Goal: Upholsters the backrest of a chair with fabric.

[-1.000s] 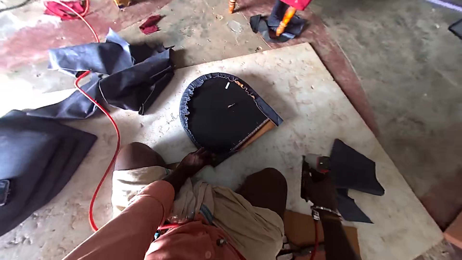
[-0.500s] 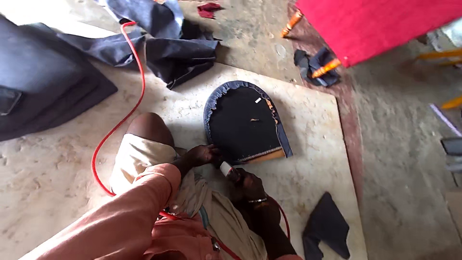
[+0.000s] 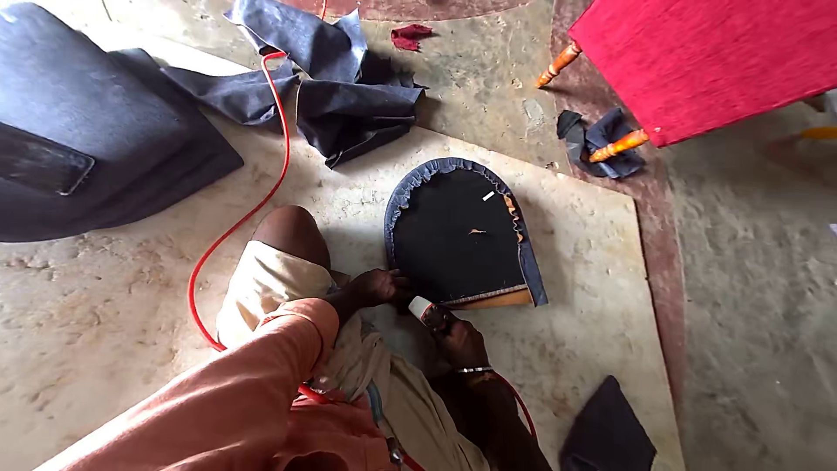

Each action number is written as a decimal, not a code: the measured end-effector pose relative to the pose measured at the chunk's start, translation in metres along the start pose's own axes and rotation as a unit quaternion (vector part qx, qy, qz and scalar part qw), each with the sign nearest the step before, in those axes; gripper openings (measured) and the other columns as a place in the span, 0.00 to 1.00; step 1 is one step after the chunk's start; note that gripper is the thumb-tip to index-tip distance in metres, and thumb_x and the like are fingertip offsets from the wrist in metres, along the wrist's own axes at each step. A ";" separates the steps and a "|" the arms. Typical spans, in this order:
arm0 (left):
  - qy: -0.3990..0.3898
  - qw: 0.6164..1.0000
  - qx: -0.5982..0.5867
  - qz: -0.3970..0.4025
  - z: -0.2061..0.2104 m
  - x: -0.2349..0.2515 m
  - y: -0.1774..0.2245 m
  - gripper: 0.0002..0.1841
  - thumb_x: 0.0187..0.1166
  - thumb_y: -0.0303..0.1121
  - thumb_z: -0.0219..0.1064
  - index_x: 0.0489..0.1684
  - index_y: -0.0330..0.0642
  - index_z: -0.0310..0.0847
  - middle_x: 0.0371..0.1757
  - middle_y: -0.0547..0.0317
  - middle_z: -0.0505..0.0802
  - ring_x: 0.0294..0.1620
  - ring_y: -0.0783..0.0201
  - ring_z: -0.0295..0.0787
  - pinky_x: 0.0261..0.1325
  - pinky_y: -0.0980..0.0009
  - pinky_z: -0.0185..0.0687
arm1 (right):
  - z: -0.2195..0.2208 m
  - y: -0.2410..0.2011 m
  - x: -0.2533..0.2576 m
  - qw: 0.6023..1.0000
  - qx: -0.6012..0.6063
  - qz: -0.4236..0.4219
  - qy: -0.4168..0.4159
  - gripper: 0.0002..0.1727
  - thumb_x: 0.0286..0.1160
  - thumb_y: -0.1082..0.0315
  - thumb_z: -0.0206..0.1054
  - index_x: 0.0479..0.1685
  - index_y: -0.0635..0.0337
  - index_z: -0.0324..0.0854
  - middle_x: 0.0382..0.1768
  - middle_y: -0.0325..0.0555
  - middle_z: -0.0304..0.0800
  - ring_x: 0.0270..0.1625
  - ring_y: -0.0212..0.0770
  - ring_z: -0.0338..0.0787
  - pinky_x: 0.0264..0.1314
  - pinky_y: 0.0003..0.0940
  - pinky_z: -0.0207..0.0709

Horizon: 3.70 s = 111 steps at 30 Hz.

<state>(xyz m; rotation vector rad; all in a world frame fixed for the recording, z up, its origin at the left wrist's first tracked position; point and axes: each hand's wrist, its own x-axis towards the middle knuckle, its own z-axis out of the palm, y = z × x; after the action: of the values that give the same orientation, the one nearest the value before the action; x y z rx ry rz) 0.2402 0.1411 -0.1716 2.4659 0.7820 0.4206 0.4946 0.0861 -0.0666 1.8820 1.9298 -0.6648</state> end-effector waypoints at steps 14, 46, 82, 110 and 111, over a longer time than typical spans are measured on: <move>-0.028 0.999 -0.018 -0.023 -0.005 0.003 0.002 0.11 0.86 0.39 0.65 0.55 0.51 0.91 0.70 0.62 0.89 0.76 0.56 0.81 0.68 0.54 0.84 | 0.000 -0.001 0.001 0.999 0.013 -0.031 -0.001 0.29 0.71 0.36 0.63 0.59 0.47 0.88 0.45 0.49 0.96 0.52 0.53 0.95 0.53 0.61 0.84; -0.126 0.984 0.069 -0.108 -0.222 0.082 0.137 0.35 0.72 0.35 0.66 0.86 0.63 0.71 0.79 0.61 0.84 0.78 0.54 0.81 0.77 0.43 0.76 | 0.017 0.156 -0.080 0.765 0.473 0.145 0.413 0.35 0.88 0.50 0.58 0.86 0.64 0.66 0.79 0.60 0.78 0.78 0.51 0.82 0.82 0.48 0.75; 0.188 0.946 0.258 0.059 -0.345 0.076 0.158 0.22 0.84 0.55 0.61 0.33 0.47 0.88 0.26 0.64 0.87 0.24 0.68 0.84 0.29 0.66 0.84 | -0.146 -0.113 -0.010 0.687 0.488 -0.180 0.508 0.45 0.59 0.14 0.58 0.46 0.49 0.89 0.41 0.40 0.92 0.49 0.40 0.90 0.54 0.47 0.82; -0.230 0.941 -0.203 -0.143 -0.192 0.150 0.214 0.19 0.92 0.45 0.55 0.35 0.40 0.81 0.27 0.61 0.86 0.29 0.69 0.84 0.39 0.68 0.83 | -0.005 -0.083 -0.043 0.220 0.971 0.073 0.054 0.51 0.73 0.16 0.24 0.92 0.32 0.52 0.80 0.61 0.72 0.71 0.69 0.81 0.53 0.75 0.80; -0.234 0.946 -0.168 -0.148 -0.173 0.149 0.221 0.19 0.91 0.47 0.56 0.40 0.40 0.83 0.30 0.59 0.87 0.32 0.67 0.85 0.43 0.65 0.84 | -0.008 -0.086 -0.049 0.172 0.982 0.043 0.057 0.44 0.81 0.23 0.26 0.82 0.39 0.64 0.67 0.59 0.82 0.60 0.61 0.87 0.45 0.64 0.84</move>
<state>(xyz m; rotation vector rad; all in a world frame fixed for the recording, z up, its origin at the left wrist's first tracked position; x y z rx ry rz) 0.3804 0.1418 0.1132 1.9705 0.7807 -0.1358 0.4118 0.0500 -0.0257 -0.7628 0.3004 1.5122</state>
